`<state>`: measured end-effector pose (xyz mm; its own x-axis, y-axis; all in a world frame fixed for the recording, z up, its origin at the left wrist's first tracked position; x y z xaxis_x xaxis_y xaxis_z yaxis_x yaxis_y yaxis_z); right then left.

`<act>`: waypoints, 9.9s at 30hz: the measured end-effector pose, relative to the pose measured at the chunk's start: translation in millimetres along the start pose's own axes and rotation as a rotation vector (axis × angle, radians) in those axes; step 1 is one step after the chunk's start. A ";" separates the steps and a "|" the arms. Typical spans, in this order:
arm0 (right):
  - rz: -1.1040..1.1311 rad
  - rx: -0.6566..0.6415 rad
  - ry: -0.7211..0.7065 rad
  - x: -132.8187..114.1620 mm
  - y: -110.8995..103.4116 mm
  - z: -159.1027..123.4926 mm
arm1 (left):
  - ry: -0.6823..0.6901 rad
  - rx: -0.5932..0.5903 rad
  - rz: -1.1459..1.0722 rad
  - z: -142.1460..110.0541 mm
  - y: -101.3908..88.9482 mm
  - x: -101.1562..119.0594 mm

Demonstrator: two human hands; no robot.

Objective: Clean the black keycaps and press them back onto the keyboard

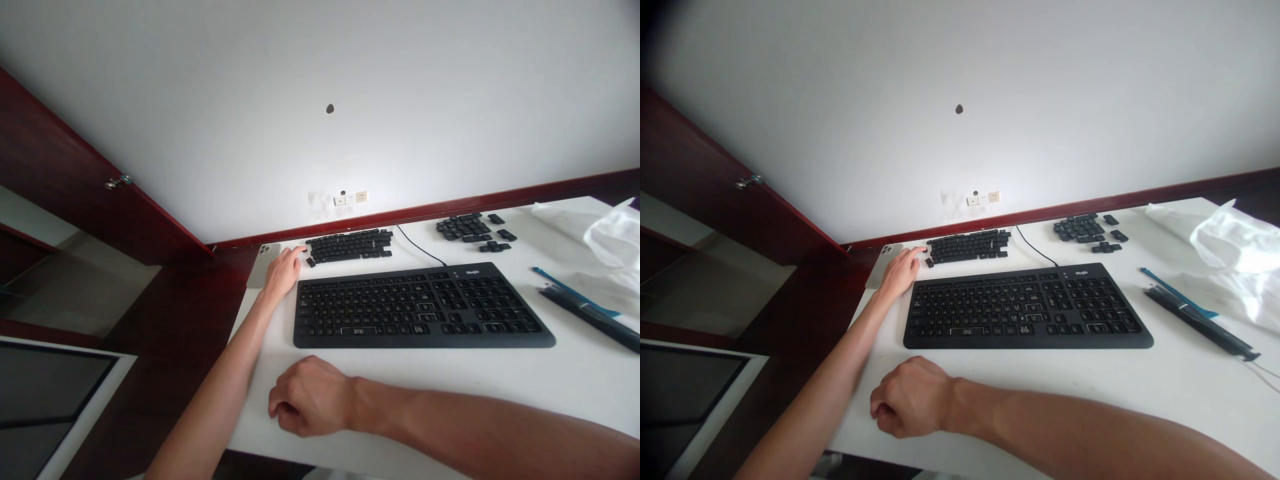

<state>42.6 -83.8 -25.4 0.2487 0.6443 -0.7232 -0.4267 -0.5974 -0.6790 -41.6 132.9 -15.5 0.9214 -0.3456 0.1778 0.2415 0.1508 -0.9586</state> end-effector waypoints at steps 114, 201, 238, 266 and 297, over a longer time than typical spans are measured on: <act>-0.016 0.016 0.001 2.8 -0.3 2.0 | -0.118 -0.507 -0.649 -53.2 -24.3 2.7; 0.000 -0.002 0.041 -0.3 -1.9 3.6 | -0.226 -0.610 -0.998 -61.3 -2.1 -6.4; 0.016 -0.009 -0.007 1.9 1.0 1.7 | -0.203 -0.489 -0.612 -24.3 5.6 7.8; 0.038 -0.149 -0.037 2.9 11.4 8.5 | -0.037 -0.644 -0.861 -39.5 2.5 -2.9; -0.007 -0.187 -0.159 18.1 31.7 14.3 | -0.153 0.190 -0.456 52.3 20.3 -31.3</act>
<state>21.1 -84.3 -58.3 0.1047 0.7073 -0.6991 -0.2533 -0.6608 -0.7065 -49.6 195.3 -28.9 0.7404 -0.2780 0.6120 0.6666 0.1874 -0.7214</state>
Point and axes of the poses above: each hand's wrist, its own z-axis towards the middle knuckle, its own y-axis out of the palm, x = y × z, the point moved 6 cm from there along z, towards the middle knuckle, and after that the axes turned 4 degrees about y, right-handed, at the moved point
